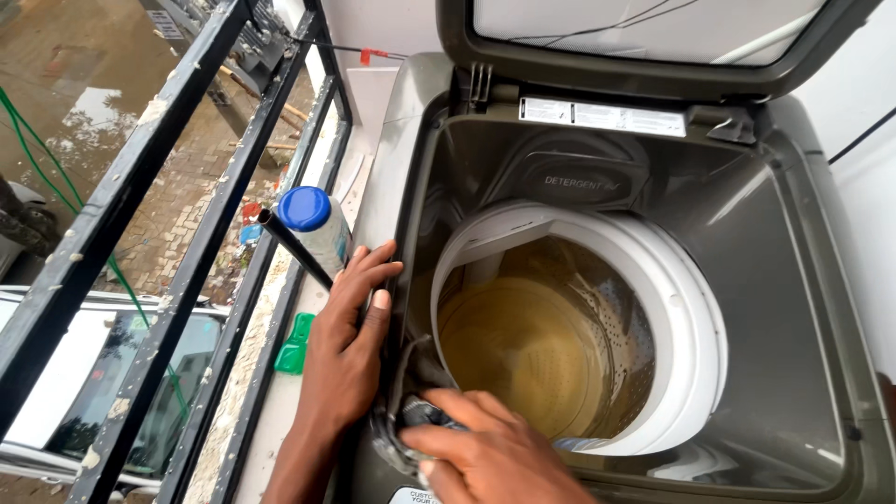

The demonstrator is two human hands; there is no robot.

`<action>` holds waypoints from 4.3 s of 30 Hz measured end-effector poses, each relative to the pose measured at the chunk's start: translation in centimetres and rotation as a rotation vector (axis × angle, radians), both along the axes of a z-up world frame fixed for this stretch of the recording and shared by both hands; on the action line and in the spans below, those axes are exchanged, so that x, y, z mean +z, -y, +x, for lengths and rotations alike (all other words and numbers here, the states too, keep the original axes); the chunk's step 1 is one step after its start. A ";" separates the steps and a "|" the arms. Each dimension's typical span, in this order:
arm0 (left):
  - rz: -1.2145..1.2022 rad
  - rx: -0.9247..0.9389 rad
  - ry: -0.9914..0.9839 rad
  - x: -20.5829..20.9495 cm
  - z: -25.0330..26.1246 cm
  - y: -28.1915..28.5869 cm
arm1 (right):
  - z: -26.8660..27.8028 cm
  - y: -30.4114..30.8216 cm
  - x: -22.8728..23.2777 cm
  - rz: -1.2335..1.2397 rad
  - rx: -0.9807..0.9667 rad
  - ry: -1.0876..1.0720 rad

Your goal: The person cleans the glass lid and interior rim of a top-loading washing machine using a cloth.

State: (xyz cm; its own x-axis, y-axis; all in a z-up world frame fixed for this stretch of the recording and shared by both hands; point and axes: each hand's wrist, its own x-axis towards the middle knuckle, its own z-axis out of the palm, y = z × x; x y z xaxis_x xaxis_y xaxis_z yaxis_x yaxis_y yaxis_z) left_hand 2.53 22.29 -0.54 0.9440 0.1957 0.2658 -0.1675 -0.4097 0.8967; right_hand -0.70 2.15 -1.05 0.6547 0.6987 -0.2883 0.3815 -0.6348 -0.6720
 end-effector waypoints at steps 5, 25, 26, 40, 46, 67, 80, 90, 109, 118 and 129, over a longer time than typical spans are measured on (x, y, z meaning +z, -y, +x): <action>0.067 -0.001 0.040 0.0 0.1 0.2 | 0.4 3.0 -0.4 0.099 0.070 -0.005; 0.090 0.108 -0.068 0.5 0.0 0.6 | 2.2 2.3 4.3 0.088 -0.002 -0.304; 0.093 0.109 -0.075 0.5 -0.1 0.6 | 1.6 1.0 4.4 0.075 -0.003 -0.288; 0.097 0.123 -0.077 0.5 -0.1 0.6 | 1.0 11.8 1.3 0.036 -0.045 -0.307; 0.113 0.163 -0.124 0.8 0.2 0.8 | 1.4 18.2 1.4 0.018 -0.020 -0.147; 0.251 0.262 -0.201 -0.5 0.1 0.8 | 0.1 17.7 4.0 -0.152 -0.263 -0.422; 0.188 0.225 -0.050 -1.6 0.3 0.4 | 2.1 28.0 5.9 -1.083 -0.168 0.045; 0.084 0.216 -0.071 0.7 0.3 1.2 | 1.1 30.1 -8.0 -0.012 0.104 0.176; 0.003 0.249 -0.209 0.7 0.5 0.6 | 3.4 0.0 -5.3 0.050 -0.089 -0.185; -0.074 0.215 -0.114 -0.9 2.2 -0.7 | 7.4 -7.1 -4.1 0.218 -0.715 -0.403; 0.161 0.076 0.012 0.4 12.2 -0.9 | 16.7 -11.0 -7.9 0.930 -0.922 -0.082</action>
